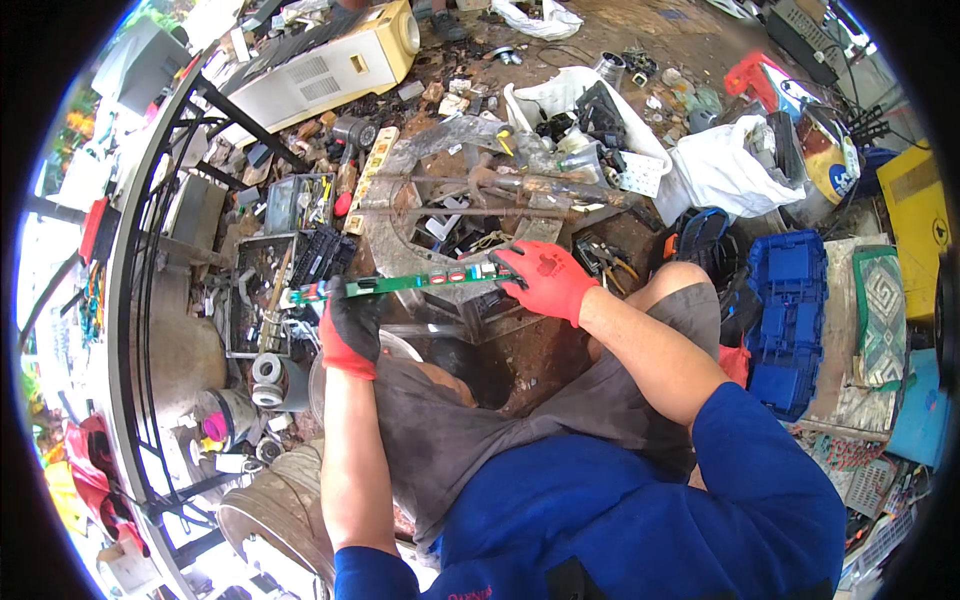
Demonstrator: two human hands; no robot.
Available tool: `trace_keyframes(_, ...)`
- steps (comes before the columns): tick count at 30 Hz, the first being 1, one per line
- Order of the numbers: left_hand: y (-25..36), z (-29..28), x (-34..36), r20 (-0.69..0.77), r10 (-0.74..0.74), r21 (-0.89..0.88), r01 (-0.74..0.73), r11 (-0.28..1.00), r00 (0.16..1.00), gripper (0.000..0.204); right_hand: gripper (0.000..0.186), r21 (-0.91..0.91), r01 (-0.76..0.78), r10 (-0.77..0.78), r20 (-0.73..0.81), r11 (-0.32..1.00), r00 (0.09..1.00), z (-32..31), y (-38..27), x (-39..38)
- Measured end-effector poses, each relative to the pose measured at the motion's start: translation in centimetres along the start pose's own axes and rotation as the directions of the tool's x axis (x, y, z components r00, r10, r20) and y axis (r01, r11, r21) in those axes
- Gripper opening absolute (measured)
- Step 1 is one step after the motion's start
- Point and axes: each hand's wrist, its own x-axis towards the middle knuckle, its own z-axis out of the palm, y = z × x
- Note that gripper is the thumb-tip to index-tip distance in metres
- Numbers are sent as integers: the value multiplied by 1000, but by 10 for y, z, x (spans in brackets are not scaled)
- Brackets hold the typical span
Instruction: The person sits on the ground in a cluttered workshop, handling various electronic components. They use a hammer to strike a circuit board and a screwdriver to manipulate parts on the board, attempting to repair or disassemble the electronics.
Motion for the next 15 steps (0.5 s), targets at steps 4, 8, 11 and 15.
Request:
trace_keyframes(4,-27,24,4,-204,-156,461,235,856,966,37,46,-15,-67,68,114,998,991,-3,37,-11)
trace_keyframes(8,-57,74,-30,195,230,981,-186,-60,953,50,43,-44,-101,108,200,994,974,-8,80,-21)
trace_keyframes(11,-76,99,-33,641,147,704,-500,-505,753,52,44,15,-157,149,241,987,959,-19,80,-19)
trace_keyframes(15,-111,110,1,555,-193,753,-587,-295,809,55,58,-10,-219,219,105,976,970,-15,97,-27)
